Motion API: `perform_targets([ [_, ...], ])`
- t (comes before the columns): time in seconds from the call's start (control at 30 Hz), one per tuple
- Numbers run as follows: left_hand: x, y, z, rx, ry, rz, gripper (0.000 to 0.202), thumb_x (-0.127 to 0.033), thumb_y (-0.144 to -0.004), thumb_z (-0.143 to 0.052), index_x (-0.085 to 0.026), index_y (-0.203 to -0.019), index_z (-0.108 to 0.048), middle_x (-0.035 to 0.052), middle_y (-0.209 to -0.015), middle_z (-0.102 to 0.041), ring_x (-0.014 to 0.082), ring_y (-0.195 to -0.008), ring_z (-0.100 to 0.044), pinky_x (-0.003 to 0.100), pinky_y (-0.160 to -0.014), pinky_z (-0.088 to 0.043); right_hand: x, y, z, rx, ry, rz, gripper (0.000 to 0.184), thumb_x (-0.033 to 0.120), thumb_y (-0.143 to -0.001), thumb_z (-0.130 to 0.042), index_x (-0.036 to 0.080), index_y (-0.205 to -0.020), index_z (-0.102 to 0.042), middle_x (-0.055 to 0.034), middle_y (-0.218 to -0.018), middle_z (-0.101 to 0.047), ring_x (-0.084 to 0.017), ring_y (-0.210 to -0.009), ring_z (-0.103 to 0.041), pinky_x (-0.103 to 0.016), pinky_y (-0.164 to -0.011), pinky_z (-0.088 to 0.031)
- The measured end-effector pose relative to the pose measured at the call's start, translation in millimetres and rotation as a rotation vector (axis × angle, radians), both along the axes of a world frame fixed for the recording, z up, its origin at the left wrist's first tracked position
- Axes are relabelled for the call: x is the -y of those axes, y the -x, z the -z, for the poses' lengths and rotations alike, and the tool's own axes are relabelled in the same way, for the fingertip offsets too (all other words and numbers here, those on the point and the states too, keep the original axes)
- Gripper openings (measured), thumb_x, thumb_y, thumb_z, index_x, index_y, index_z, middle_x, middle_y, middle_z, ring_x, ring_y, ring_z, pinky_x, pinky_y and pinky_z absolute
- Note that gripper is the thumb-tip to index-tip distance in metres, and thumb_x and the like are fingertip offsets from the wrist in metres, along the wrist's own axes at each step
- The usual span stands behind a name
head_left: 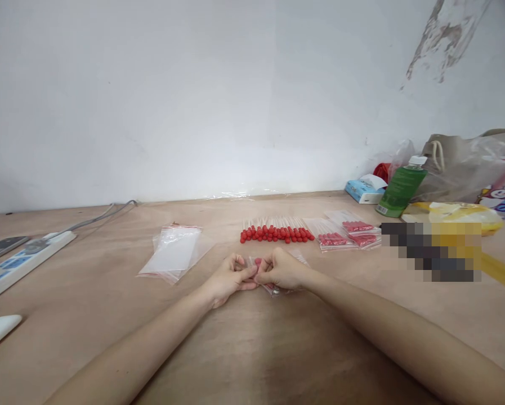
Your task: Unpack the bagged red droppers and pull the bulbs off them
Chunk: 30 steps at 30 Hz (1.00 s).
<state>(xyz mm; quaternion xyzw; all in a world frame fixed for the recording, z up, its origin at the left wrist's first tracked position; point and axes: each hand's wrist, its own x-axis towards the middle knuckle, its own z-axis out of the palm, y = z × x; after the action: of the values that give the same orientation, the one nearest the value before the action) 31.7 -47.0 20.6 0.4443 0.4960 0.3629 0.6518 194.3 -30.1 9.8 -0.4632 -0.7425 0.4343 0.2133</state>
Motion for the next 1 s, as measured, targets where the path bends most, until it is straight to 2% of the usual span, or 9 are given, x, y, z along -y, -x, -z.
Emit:
perform_targets([
  [0.13,-2,-2,4.0,-0.009,-0.015,0.001,0.034,-0.014,-0.07,-0.068,-0.018,-0.075,-0.035,-0.0061,-0.059,-0.057,0.0083,-0.057,-0.061,0.024,-0.064,-0.051,1,4,6.0,-0.016,-0.004,0.057,0.019,0.032,-0.065,-0.058,0.015,-0.057,-0.057,0.0029,-0.05,-0.054,-0.006,-0.043,-0.041,-0.018,-0.041,-0.029],
  [0.3,-1,-4,3.9,-0.064,-0.047,-0.031,0.028,-0.01,-0.076,-0.059,-0.019,-0.077,-0.033,-0.0061,-0.061,-0.055,0.0081,-0.054,-0.061,0.024,-0.061,-0.051,5,8,4.4,0.065,-0.078,0.133,0.025,0.034,-0.074,-0.05,0.016,-0.057,-0.056,0.0009,-0.052,-0.057,-0.007,-0.046,-0.046,-0.018,-0.042,-0.028],
  [0.43,0,-5,4.4,-0.062,-0.081,-0.051,0.027,-0.006,-0.074,-0.057,-0.019,-0.076,-0.034,-0.0086,-0.06,-0.05,0.0055,-0.053,-0.057,0.024,-0.062,-0.052,12,11,-3.9,0.219,-0.227,0.067,0.026,0.032,-0.077,-0.046,0.017,-0.059,-0.056,0.0007,-0.054,-0.058,-0.008,-0.048,-0.047,-0.02,-0.044,-0.027],
  [0.63,0,-7,3.5,-0.055,-0.112,-0.007,0.019,-0.005,-0.078,-0.047,-0.018,-0.073,-0.034,-0.0083,-0.06,-0.05,0.0046,-0.051,-0.055,0.023,-0.059,-0.051,20,15,-13.5,0.507,-0.496,0.034,0.024,0.029,-0.081,-0.039,0.017,-0.074,-0.059,-0.0052,-0.073,-0.064,-0.013,-0.059,-0.052,-0.024,-0.051,-0.024],
  [0.77,-1,-7,2.3,-0.093,-0.082,-0.014,0.017,-0.005,-0.08,-0.043,-0.02,-0.08,-0.034,-0.0071,-0.061,-0.054,0.0061,-0.051,-0.057,0.022,-0.058,-0.05,18,16,-9.7,0.469,-0.447,0.046,0.021,0.024,-0.079,-0.039,0.018,-0.071,-0.057,-0.0025,-0.069,-0.063,-0.012,-0.056,-0.049,-0.024,-0.05,-0.022],
  [0.9,-3,-5,2.6,-0.085,-0.05,0.006,0.019,-0.017,-0.081,-0.053,-0.02,-0.088,-0.036,-0.0053,-0.063,-0.056,0.0077,-0.055,-0.059,0.024,-0.061,-0.051,17,16,-4.2,0.402,-0.445,0.113,0.025,0.025,-0.08,-0.037,0.017,-0.067,-0.056,-0.002,-0.066,-0.061,-0.01,-0.053,-0.045,-0.023,-0.048,-0.019],
  [1.0,-5,-6,5.1,-0.06,-0.083,0.016,0.029,-0.017,-0.076,-0.06,-0.021,-0.091,-0.035,-0.0083,-0.06,-0.05,0.0066,-0.054,-0.056,0.023,-0.058,-0.05,18,17,-2.6,0.378,-0.442,0.146,0.026,0.027,-0.08,-0.037,0.017,-0.064,-0.055,-0.0016,-0.063,-0.059,-0.01,-0.052,-0.042,-0.024,-0.048,-0.018],
])
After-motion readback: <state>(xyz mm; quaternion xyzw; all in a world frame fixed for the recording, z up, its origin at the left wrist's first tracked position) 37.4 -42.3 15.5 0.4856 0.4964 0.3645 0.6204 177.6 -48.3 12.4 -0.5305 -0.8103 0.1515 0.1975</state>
